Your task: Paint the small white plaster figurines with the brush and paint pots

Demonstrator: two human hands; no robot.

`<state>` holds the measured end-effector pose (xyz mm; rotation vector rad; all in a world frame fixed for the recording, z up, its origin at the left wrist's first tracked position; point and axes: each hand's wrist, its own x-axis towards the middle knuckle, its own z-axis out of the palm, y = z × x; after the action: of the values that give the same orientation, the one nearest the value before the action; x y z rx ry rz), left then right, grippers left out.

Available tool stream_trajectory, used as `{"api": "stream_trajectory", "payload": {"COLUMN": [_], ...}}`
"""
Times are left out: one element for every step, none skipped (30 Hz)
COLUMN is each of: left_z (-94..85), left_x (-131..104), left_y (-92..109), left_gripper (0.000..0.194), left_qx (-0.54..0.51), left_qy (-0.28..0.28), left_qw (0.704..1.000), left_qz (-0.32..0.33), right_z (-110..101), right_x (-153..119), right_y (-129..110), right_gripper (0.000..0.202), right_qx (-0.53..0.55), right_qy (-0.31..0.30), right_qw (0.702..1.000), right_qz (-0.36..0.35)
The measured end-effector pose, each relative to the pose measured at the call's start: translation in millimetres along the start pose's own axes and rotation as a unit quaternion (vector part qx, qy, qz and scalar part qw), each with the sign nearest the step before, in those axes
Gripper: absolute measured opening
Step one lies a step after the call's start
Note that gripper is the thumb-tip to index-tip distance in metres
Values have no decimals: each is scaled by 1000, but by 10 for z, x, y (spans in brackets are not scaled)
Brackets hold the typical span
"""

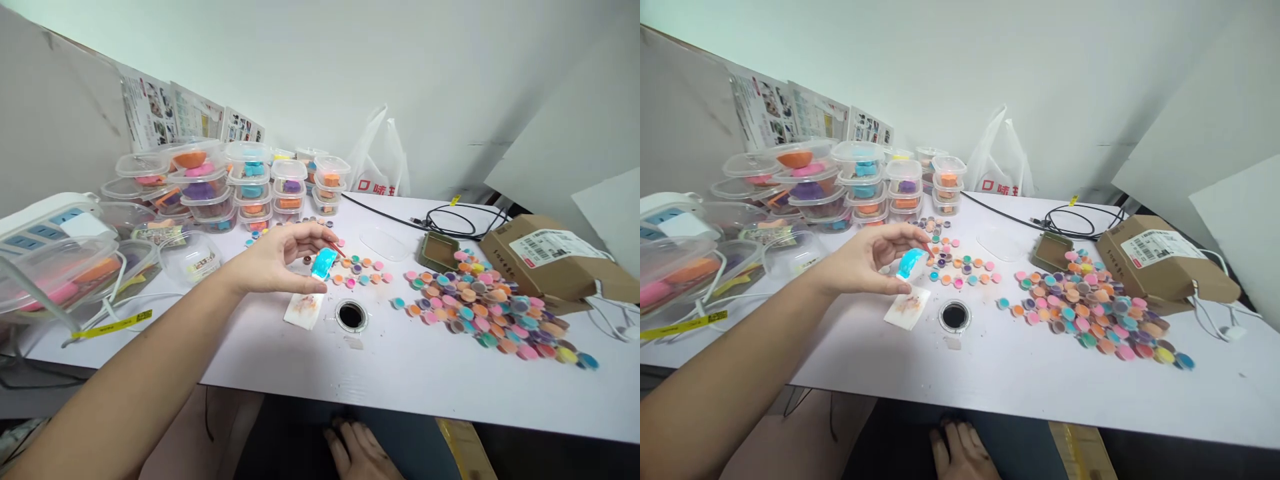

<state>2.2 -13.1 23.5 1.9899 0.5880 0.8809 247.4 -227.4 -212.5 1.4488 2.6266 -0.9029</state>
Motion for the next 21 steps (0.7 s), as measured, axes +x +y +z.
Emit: {"api": "stream_trajectory", "payload": {"left_z": [1, 2, 4, 7, 10, 14, 18, 21, 23, 23, 22, 21, 19, 18, 18, 18, 20, 21, 22, 22, 21], "left_x": [2, 5, 7, 10, 13, 16, 18, 19, 21, 21, 22, 23, 23, 25, 26, 28, 30, 31, 33, 34, 34], "left_y": [-11, -24, -37, -49, -58, -63, -63, -61, -57, -53, -51, -50, -52, -54, -57, -58, -57, -53, -48, -41, -34], "left_gripper": [65, 65, 66, 66, 66, 66, 65, 65, 65, 65, 64, 63, 62, 61, 61, 61, 61, 61, 61, 62, 61], "left_qx": [-3, -7, -10, -12, -12, -11, -9, -7, -4, -2, 0, 3, 6, 8, 11, 13, 14, 13, 13, 12, 11], "left_qy": [4, 7, 10, 12, 14, 16, 19, 21, 23, 22, 20, 16, 13, 10, 7, 4, 1, -2, -3, -4, -3], "left_qw": [1000, 1000, 1000, 999, 999, 999, 999, 999, 999, 999, 1000, 1000, 1000, 1000, 1000, 1000, 1000, 1000, 1000, 1000, 1000], "left_qz": [7, 15, 22, 27, 31, 32, 31, 29, 27, 26, 24, 20, 13, 6, -1, -6, -8, -8, -7, -6, -5], "right_z": [89, 109, 76, 10, -72, -156, -232, -297, -350, -393, -426, -451, -468, -477, -478, -471, -458, -442, -424, -408, -397], "right_x": [5, -8, -30, -54, -75, -90, -99, -104, -106, -104, -100, -91, -78, -62, -43, -25, -10, -1, 3, 1, -5], "right_y": [58, 100, 126, 137, 135, 120, 95, 61, 19, -25, -70, -111, -145, -167, -176, -172, -156, -132, -104, -76, -54], "right_gripper": [54, 61, 73, 88, 99, 103, 102, 100, 96, 90, 88, 93, 96, 100, 104, 106, 107, 107, 108, 109, 110], "right_qx": [0, 11, 35, 59, 77, 90, 97, 100, 101, 100, 108, 117, 119, 120, 118, 114, 108, 99, 90, 82, 79], "right_qy": [-12, -25, -33, -53, -69, -89, -100, -117, -127, -144, -170, -175, -177, -184, -175, -159, -141, -124, -115, -113, -111], "right_qw": [1000, 999, 999, 996, 994, 992, 990, 988, 987, 984, 979, 977, 976, 974, 976, 979, 982, 985, 987, 988, 989], "right_qz": [-12, -21, -26, -30, -20, -18, -10, -2, 11, 25, 30, 36, 52, 60, 60, 60, 60, 61, 64, 64, 61]}}
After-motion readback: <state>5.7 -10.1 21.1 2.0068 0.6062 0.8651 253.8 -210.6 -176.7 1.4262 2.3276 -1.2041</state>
